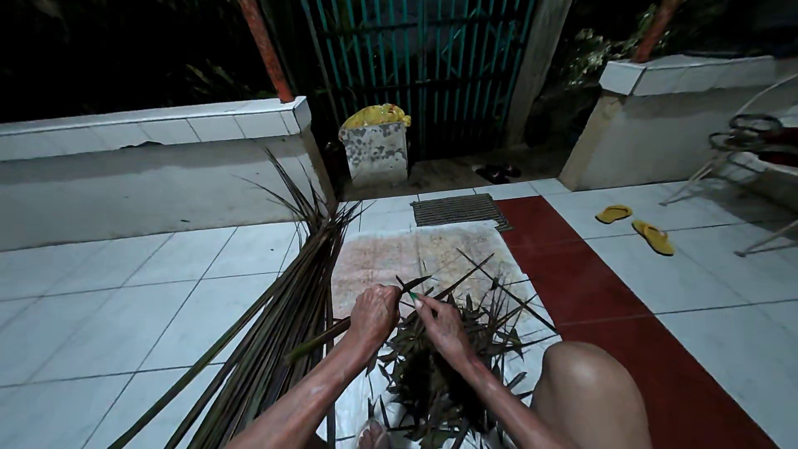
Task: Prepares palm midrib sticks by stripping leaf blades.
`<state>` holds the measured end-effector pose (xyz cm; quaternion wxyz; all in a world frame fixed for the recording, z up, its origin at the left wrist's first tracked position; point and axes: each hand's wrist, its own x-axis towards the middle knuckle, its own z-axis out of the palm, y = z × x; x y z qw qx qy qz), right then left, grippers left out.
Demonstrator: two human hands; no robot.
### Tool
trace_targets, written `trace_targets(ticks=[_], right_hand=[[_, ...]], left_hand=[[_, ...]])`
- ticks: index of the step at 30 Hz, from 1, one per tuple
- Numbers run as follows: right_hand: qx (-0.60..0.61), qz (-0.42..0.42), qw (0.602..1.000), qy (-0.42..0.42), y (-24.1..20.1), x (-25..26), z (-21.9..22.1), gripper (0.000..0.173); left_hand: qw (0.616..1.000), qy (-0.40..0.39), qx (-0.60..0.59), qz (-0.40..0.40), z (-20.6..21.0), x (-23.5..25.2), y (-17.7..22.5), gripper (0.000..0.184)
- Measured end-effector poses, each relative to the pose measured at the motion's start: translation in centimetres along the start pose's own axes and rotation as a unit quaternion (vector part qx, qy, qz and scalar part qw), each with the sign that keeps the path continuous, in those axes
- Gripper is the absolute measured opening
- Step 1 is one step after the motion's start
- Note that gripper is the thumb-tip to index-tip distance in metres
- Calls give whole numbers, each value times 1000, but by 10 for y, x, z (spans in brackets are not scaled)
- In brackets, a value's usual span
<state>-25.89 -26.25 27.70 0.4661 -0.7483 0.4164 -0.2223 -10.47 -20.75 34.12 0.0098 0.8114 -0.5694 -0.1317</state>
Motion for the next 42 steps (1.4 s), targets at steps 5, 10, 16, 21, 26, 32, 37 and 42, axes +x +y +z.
trace_targets(ticks=[5, 10, 16, 21, 26, 32, 37, 42], right_hand=[[9, -10, 1000, 1, 3, -2, -3, 38], [-7, -13, 1000, 7, 7, -2, -1, 39], [-14, -3, 1000, 10, 6, -1, -1, 39], [-23, -8, 1000, 18, 10, 1, 1, 39], [-26, -2, 999, 37, 16, 1, 2, 38], [-40, -4, 998, 52, 31, 6, 4, 37], [-42, -2, 997, 67, 36, 11, 6, 37], [-35, 44, 992, 113, 48, 21, -8, 37]], left_hand=[[999, 13, -27, 17, -2, -1, -1, 27], [1000, 3, -11, 10, 3, -1, 1, 27], [1000, -2, -6, 2, 4, -2, 5, 26], [1000, 1, -12, 0, 4, -5, 6, 27], [999, 10, -28, 15, 2, -10, 4, 26], [996, 29, -77, 36, 4, -11, -6, 24], [993, 19, -110, 24, 4, -11, -14, 25], [989, 10, -144, 19, 2, -13, -23, 25]])
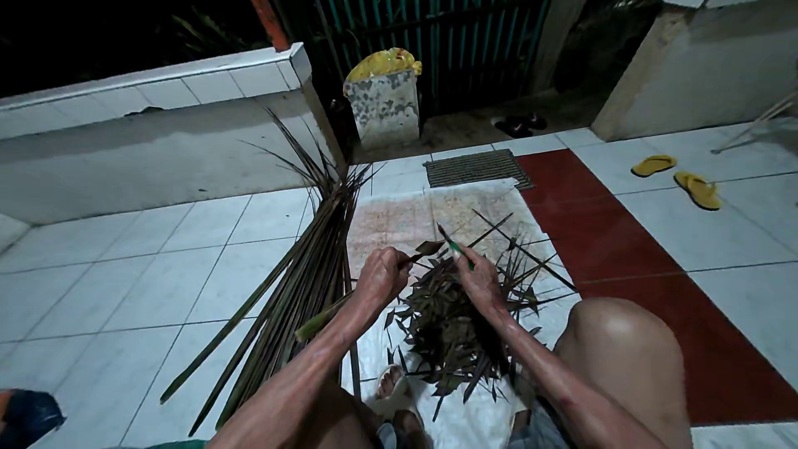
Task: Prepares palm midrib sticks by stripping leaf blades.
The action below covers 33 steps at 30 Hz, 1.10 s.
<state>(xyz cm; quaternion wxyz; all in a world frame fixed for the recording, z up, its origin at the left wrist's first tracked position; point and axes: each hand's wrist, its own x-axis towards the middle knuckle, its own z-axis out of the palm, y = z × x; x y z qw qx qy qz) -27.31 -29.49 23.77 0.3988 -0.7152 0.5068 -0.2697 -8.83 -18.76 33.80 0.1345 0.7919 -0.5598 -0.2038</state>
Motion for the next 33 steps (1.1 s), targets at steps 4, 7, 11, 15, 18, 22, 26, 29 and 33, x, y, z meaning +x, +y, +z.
trace_targets(ticks=[4, 7, 11, 15, 18, 22, 26, 29, 33], right_hand=[[8, -2, 1000, 30, 4, 2, -10, 38], [32, -81, 996, -12, 3, -8, -3, 39], [59, -140, 986, -65, -2, -20, 9, 38], [41, -123, 989, -63, -6, -20, 9, 37], [28, -109, 992, -54, -7, -18, 10, 37], [38, -99, 994, -39, -3, -9, 8, 37], [48, -42, 998, 11, 7, 8, 1, 36], [68, -8, 996, 59, 15, 17, -9, 38], [80, -44, 994, 52, 9, 9, -15, 38]], left_hand=[[999, 1, -46, -17, -6, 1, -8, 27], [997, -7, -75, -29, -9, 4, -14, 29], [993, -25, -115, -31, -11, 6, -15, 30], [988, -32, -146, -37, -10, 5, -13, 29], [980, -43, -188, -39, -10, 4, -15, 28], [965, -65, -249, -43, -11, 0, -15, 25], [965, -74, -250, -34, -11, -3, -19, 24], [968, -69, -240, -23, -12, -4, -24, 24], [991, -48, -127, 1, -15, -1, -28, 25]])
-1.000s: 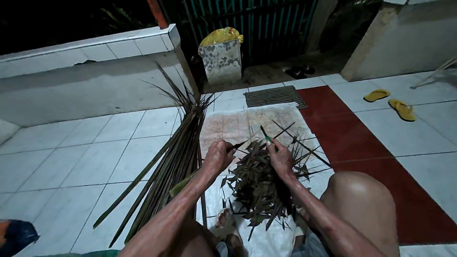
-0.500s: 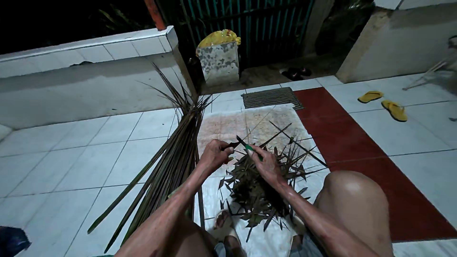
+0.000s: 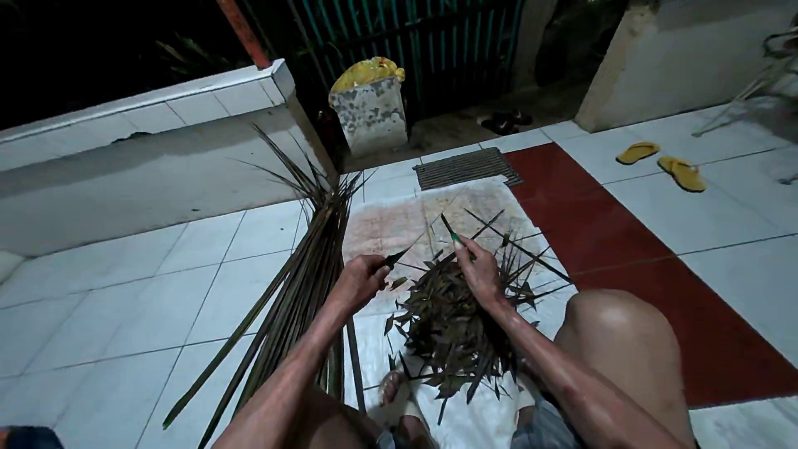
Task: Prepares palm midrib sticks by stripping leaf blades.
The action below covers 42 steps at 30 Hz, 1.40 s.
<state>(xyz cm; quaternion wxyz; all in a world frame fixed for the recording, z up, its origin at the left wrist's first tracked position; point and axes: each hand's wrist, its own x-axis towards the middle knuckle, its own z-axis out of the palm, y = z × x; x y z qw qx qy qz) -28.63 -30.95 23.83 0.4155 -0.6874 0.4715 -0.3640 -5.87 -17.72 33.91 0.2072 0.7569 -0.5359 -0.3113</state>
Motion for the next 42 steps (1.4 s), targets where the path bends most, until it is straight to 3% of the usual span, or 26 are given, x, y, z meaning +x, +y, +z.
trace_targets(ticks=[6, 11, 21, 26, 31, 35, 38, 40, 42], right_hand=[[5, -42, 994, -98, -10, -15, 1, 39], [-5, -53, 986, -156, -21, -24, 5, 41], [-50, -6, 989, -136, -27, -23, -3, 42], [-54, 13, 989, -136, -28, -19, -8, 41], [-67, 30, 993, -88, -11, -10, -9, 39], [-70, 86, 993, -37, -6, 0, -21, 38], [-47, 52, 997, 14, -5, -2, -21, 37], [9, 11, 1000, -16, -8, -7, -15, 38], [78, -14, 992, -99, -11, -13, -8, 42]], left_hand=[[978, 73, 195, 32, 9, 3, 6, 31], [958, 81, 273, 17, 14, 1, 21, 31], [907, 136, 394, 59, 30, -4, 37, 27], [901, 160, 394, 90, 35, -3, 32, 26], [910, 131, 386, 70, 33, -7, 33, 28], [940, 92, 328, 25, 27, -11, 36, 30], [970, 55, 237, 19, 20, -7, 28, 31], [983, 39, 175, 29, 16, -2, 19, 32], [991, 27, 122, 50, 14, 2, 14, 33]])
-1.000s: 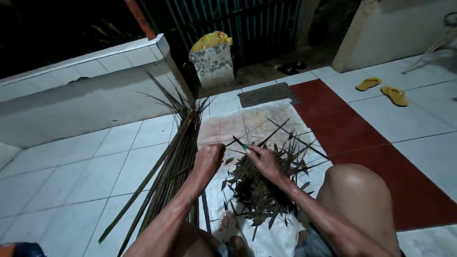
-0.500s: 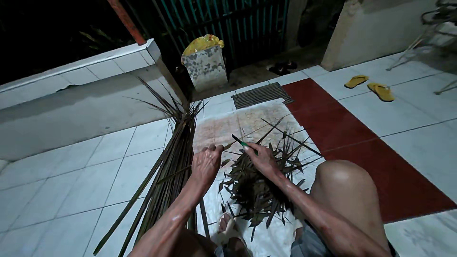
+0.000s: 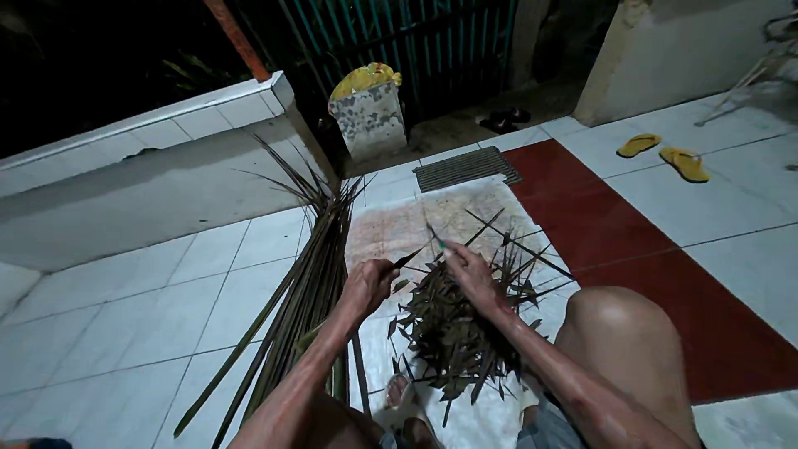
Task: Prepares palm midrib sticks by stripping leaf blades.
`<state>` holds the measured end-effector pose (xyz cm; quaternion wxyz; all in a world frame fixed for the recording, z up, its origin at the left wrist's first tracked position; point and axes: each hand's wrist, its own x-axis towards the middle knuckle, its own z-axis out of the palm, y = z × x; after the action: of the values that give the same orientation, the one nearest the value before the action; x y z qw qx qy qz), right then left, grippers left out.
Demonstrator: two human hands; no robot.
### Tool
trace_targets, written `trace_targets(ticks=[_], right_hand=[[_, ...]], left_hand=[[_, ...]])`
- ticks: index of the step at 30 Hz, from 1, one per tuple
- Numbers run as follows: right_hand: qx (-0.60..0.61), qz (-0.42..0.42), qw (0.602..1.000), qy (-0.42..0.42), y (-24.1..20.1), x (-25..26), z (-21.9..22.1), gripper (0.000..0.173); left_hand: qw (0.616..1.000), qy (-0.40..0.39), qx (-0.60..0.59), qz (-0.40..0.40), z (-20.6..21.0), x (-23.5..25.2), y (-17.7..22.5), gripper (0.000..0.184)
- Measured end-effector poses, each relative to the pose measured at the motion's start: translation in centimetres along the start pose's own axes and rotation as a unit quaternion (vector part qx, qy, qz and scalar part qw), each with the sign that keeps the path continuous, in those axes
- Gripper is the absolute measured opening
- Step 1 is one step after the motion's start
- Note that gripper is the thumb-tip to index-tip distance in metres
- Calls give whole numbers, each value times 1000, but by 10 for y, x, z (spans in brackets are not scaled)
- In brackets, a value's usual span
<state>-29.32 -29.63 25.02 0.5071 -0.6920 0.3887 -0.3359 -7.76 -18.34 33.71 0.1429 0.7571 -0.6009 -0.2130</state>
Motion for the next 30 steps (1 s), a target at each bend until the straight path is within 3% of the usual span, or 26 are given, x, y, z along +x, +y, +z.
trace_targets(ticks=[4, 9, 14, 19, 30], right_hand=[[157, 26, 986, -57, -11, -6, 10, 42], [210, 10, 977, -20, -12, 3, 3, 36], [156, 14, 988, 1, -6, 7, -1, 36], [17, -12, 999, -34, -9, -4, 12, 40], [-18, -47, 991, -122, -24, -21, 26, 39]], left_hand=[[995, -47, -76, 43, 4, 3, 7, 34], [990, -81, -112, 38, 7, 5, 6, 35], [992, -38, -94, 72, 3, 4, -6, 31], [998, 5, -60, 28, 0, 7, -9, 32], [999, 25, 34, 3, 2, 10, -2, 30]])
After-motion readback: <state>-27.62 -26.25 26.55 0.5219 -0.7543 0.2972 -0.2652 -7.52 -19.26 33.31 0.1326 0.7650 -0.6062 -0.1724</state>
